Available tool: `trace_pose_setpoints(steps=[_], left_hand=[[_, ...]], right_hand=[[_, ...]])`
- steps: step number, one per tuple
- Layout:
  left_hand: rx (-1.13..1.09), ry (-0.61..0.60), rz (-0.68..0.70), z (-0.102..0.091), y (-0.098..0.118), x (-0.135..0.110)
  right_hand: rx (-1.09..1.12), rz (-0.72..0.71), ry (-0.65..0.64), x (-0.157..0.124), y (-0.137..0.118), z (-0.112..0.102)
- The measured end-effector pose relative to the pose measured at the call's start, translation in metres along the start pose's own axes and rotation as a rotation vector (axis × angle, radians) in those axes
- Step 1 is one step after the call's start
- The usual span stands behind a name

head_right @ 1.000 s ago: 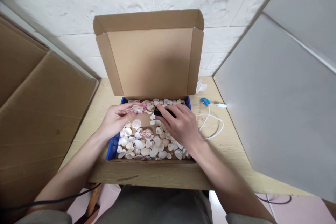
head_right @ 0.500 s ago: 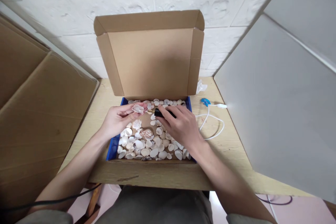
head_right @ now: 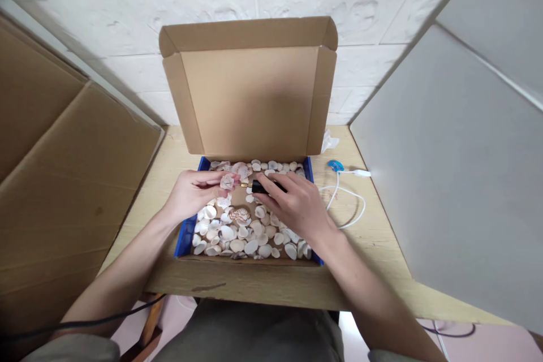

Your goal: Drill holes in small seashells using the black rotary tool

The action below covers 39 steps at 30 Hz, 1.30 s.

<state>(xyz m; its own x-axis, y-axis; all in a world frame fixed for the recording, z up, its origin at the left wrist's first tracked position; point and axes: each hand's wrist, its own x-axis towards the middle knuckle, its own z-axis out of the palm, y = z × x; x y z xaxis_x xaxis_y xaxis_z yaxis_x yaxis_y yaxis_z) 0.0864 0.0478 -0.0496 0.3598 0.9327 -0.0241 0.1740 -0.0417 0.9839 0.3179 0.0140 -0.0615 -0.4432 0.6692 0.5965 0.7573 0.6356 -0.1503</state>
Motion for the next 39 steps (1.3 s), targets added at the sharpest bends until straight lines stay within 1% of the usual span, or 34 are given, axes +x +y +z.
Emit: trace_pose_setpoints(steps=[7, 10, 12, 14, 15, 20, 22, 25, 29, 34, 39], left_hand=[[0.035, -0.061, -0.012, 0.001, 0.004, 0.000], [0.066, -0.070, 0.004, 0.001, 0.004, 0.000], [0.095, -0.088, 0.014, 0.001, 0.004, 0.000], [0.114, -0.105, 0.008, 0.001, 0.003, 0.000], [0.118, -0.108, 0.001, 0.001, 0.003, -0.001], [0.060, -0.084, -0.027, 0.001, 0.001, -0.001], [-0.001, -0.069, -0.038, 0.001, -0.001, -0.001], [-0.085, -0.081, -0.043, 0.001, -0.002, -0.001], [-0.095, -0.090, -0.046, 0.001, -0.002, -0.002], [-0.075, -0.137, -0.043, 0.001, -0.002, -0.002], [-0.066, -0.145, -0.027, -0.001, -0.003, -0.002]], right_hand=[[0.004, -0.066, -0.083, 0.000, 0.006, -0.007], [0.009, -0.050, -0.134, -0.002, 0.006, -0.010], [0.033, -0.020, -0.194, -0.003, 0.005, -0.011], [0.059, -0.001, -0.247, -0.003, 0.005, -0.012], [0.060, -0.002, -0.252, -0.003, 0.005, -0.012], [-0.016, -0.056, -0.094, -0.001, 0.003, -0.011], [-0.033, -0.064, -0.068, 0.000, 0.003, -0.011], [-0.038, -0.072, -0.076, 0.002, 0.003, -0.013], [-0.006, -0.077, -0.088, 0.001, 0.004, -0.013], [0.071, 0.009, -0.180, -0.001, 0.001, -0.012], [-0.017, -0.058, -0.097, 0.001, 0.000, -0.014]])
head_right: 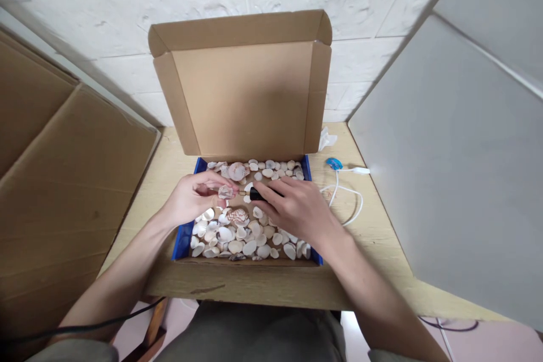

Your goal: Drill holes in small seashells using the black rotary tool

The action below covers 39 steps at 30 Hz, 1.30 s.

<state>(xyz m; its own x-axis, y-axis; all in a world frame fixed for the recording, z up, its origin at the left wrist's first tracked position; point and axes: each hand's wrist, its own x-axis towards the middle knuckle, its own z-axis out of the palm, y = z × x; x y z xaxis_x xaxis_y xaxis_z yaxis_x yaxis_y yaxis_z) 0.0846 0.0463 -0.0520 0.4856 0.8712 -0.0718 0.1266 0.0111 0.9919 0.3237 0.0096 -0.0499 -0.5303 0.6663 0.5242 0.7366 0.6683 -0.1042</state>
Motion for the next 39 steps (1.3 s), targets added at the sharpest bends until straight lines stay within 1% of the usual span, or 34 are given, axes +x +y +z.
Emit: trace_pose_setpoints(steps=[3, 6, 13, 18, 21, 26, 32, 35, 39], left_hand=[[-0.020, -0.002, 0.020, -0.0004, -0.0001, 0.0000], [-0.037, -0.009, 0.026, -0.0001, 0.0000, -0.0003], [-0.054, 0.006, 0.022, 0.0010, 0.0028, 0.0000], [-0.060, 0.017, 0.026, 0.0012, 0.0040, 0.0005], [-0.049, 0.019, 0.038, 0.0007, 0.0036, 0.0002], [-0.031, 0.010, 0.032, 0.0001, 0.0020, 0.0002], [-0.089, 0.005, 0.046, 0.0007, 0.0026, 0.0011], [-0.099, 0.006, 0.052, 0.0009, 0.0034, 0.0008], [-0.113, 0.003, 0.051, 0.0016, 0.0026, 0.0002]], right_hand=[[-0.048, -0.036, 0.040, 0.0024, 0.0007, -0.0018], [-0.039, -0.047, 0.063, 0.0026, 0.0014, -0.0022], [0.014, 0.031, -0.026, -0.0020, -0.0010, 0.0029], [-0.039, 0.002, 0.048, -0.0006, -0.0019, 0.0035], [-0.050, -0.004, 0.069, 0.0000, -0.0014, 0.0035], [-0.024, 0.000, 0.064, 0.0000, -0.0002, 0.0026], [-0.040, -0.006, 0.049, 0.0010, 0.0007, 0.0022], [-0.011, 0.016, 0.052, 0.0002, -0.0005, 0.0042], [0.081, 0.093, 0.009, -0.0011, -0.0027, 0.0050]])
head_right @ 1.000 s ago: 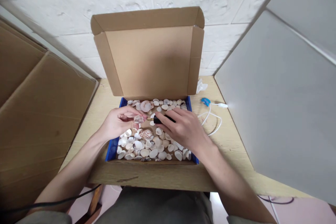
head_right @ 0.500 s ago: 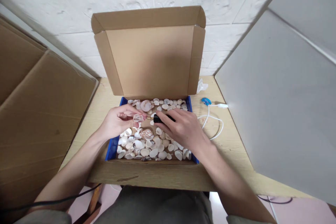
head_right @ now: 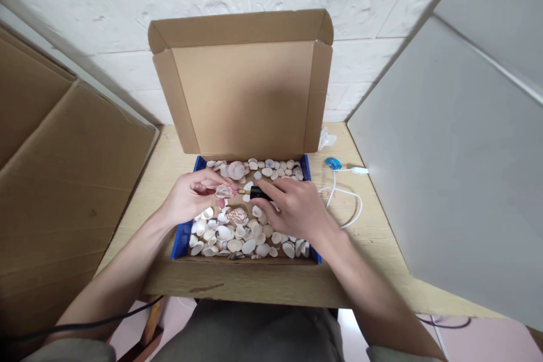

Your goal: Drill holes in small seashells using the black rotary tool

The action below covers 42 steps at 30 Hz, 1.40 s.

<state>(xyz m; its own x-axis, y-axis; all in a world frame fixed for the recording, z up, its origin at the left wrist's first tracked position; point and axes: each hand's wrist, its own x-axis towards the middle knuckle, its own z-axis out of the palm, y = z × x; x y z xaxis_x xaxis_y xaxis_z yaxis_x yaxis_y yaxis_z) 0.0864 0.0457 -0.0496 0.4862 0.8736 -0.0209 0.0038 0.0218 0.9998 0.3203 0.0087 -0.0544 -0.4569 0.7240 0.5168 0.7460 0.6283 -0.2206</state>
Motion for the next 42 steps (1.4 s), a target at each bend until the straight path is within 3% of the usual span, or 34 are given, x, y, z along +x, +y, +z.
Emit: trace_pose_setpoints(steps=[6, 16, 28, 34, 42], left_hand=[[0.027, -0.009, 0.011, 0.001, 0.001, 0.000], [0.027, -0.020, 0.058, -0.001, -0.001, -0.001], [0.005, 0.012, 0.000, -0.001, -0.001, 0.000], [0.057, 0.013, -0.077, 0.004, -0.001, 0.000], [0.105, 0.014, -0.126, 0.006, -0.001, -0.002]], right_hand=[[0.093, 0.063, -0.013, 0.001, -0.002, -0.001], [-0.009, 0.001, 0.089, 0.000, -0.001, 0.001], [-0.128, -0.112, 0.181, 0.003, 0.001, 0.001], [-0.046, -0.092, 0.084, 0.001, -0.007, 0.009], [0.019, -0.091, 0.048, 0.001, -0.011, 0.013]])
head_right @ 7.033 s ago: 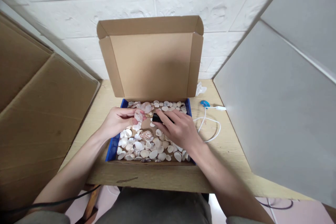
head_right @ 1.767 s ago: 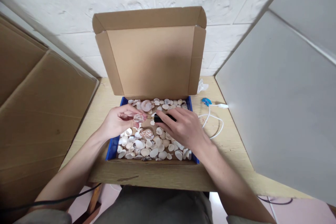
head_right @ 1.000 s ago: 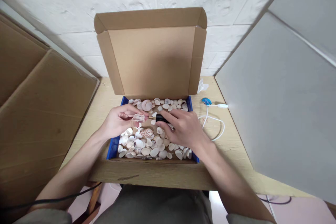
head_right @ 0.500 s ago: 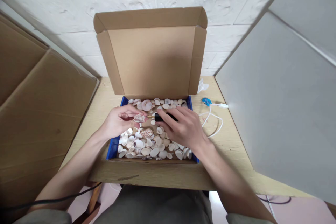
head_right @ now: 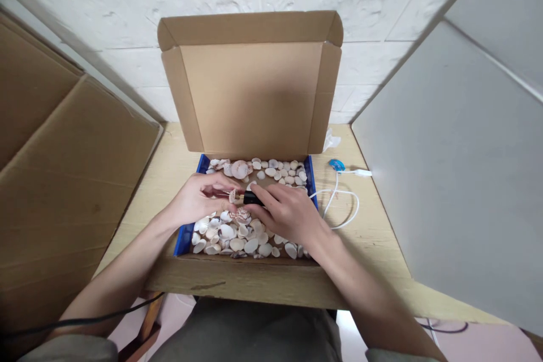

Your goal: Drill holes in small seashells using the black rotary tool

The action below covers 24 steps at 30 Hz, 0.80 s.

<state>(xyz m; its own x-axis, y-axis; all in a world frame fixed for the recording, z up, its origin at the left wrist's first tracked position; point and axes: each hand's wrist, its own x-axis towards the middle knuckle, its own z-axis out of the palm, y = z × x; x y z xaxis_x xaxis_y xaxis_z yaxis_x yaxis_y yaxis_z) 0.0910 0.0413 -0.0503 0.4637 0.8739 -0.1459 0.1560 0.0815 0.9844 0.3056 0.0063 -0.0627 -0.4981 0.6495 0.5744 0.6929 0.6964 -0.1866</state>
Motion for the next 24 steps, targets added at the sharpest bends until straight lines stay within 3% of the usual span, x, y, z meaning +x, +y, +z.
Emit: trace_pose_setpoints(steps=[24], left_hand=[[0.021, -0.042, 0.078, -0.0011, -0.0019, 0.0000]], right_hand=[[-0.009, 0.020, 0.000, 0.0007, 0.0014, -0.0010]])
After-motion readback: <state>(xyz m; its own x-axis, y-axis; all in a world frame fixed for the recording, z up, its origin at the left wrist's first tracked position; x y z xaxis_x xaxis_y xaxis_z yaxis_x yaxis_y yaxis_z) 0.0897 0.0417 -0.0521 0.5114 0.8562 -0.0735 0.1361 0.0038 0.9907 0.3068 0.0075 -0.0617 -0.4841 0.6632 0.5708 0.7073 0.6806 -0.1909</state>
